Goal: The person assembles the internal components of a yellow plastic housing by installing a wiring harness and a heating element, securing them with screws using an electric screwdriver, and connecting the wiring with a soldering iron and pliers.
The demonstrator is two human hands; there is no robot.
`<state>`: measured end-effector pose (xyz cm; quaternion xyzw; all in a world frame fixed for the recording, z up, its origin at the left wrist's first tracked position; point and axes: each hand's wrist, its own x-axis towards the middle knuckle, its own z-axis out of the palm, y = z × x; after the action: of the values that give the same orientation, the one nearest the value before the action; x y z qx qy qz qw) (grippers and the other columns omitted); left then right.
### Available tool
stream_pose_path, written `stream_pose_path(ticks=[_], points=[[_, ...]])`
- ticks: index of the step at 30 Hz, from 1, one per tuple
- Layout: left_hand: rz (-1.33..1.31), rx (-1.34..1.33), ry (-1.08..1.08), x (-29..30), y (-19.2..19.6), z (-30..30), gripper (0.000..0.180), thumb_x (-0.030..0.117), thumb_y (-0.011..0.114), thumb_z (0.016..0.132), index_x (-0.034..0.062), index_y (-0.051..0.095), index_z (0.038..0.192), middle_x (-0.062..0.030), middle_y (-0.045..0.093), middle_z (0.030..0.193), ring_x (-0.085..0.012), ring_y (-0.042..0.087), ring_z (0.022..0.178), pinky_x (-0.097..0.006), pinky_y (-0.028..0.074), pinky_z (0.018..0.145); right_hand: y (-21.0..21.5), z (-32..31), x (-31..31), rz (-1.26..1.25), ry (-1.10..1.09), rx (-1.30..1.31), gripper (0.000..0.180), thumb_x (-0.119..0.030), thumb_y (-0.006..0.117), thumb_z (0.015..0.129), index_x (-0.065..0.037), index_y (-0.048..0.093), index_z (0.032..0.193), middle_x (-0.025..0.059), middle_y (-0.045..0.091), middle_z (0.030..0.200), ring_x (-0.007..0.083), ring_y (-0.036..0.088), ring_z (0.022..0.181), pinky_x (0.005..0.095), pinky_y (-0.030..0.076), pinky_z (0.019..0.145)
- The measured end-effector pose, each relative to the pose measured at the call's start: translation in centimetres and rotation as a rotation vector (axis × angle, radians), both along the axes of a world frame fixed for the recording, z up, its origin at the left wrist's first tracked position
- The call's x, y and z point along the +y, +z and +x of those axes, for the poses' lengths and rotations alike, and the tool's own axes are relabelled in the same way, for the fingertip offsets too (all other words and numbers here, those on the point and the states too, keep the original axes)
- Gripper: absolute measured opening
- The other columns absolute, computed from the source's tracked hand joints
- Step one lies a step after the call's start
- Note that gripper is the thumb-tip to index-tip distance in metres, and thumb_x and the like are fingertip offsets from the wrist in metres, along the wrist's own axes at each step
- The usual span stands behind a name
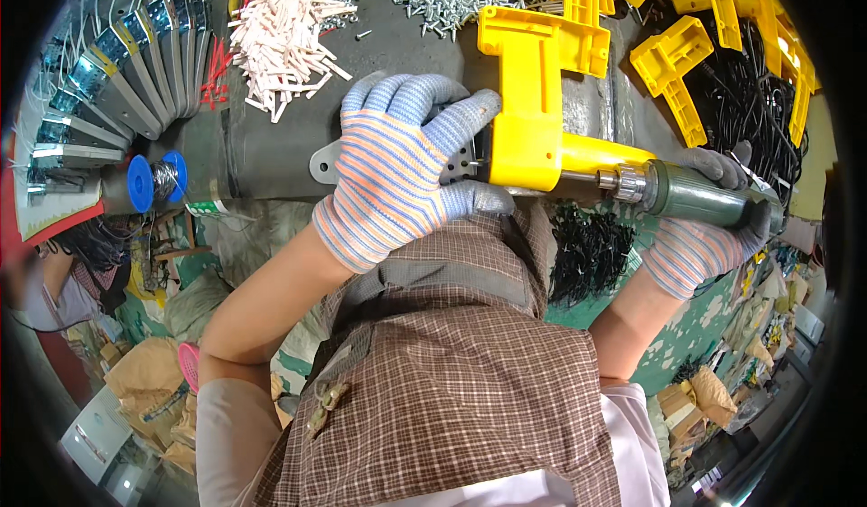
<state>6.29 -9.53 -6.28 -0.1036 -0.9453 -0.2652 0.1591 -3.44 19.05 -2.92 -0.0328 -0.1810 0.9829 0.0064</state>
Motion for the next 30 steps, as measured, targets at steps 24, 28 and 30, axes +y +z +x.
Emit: stream_pose_path(ticks=[24,28,30], points=[[0.041,0.113,-0.117,-0.7,-1.1,-0.5,0.072,0.052,0.074,0.069,0.0013,0.056,0.117,-0.0176,0.060,0.117,-0.0368,0.057,0.108,-0.046,0.044,0.096,-1.8,0.1,-1.4,-0.052,0.020,-0.007,0.061,-0.020,0.076,0.061,0.010,0.050,0.107,0.0070,0.049,0.078,0.0192,0.050,0.074,0.0348,0.043,0.074],[0.011,0.134,-0.120,-1.1,-1.4,-0.2,0.074,0.052,0.076,0.069,-0.0009,0.056,0.117,-0.0215,0.060,0.118,-0.0400,0.056,0.113,-0.052,0.039,0.102,-1.8,0.4,-2.0,0.048,-0.052,-0.070,0.068,-0.024,0.078,0.061,0.011,0.049,0.112,0.0064,0.049,0.078,0.0194,0.049,0.074,0.0341,0.043,0.074],[-0.001,0.078,-0.086,-0.2,-1.3,0.4,0.077,0.052,0.075,0.069,0.0005,0.052,0.122,-0.0228,0.058,0.120,-0.0410,0.055,0.115,-0.058,0.029,0.108,-2.0,0.9,-1.2,0.102,-0.088,-0.099,0.065,-0.024,0.077,0.064,0.010,0.049,0.113,0.0052,0.050,0.078,0.0195,0.051,0.074,0.0350,0.045,0.074]])
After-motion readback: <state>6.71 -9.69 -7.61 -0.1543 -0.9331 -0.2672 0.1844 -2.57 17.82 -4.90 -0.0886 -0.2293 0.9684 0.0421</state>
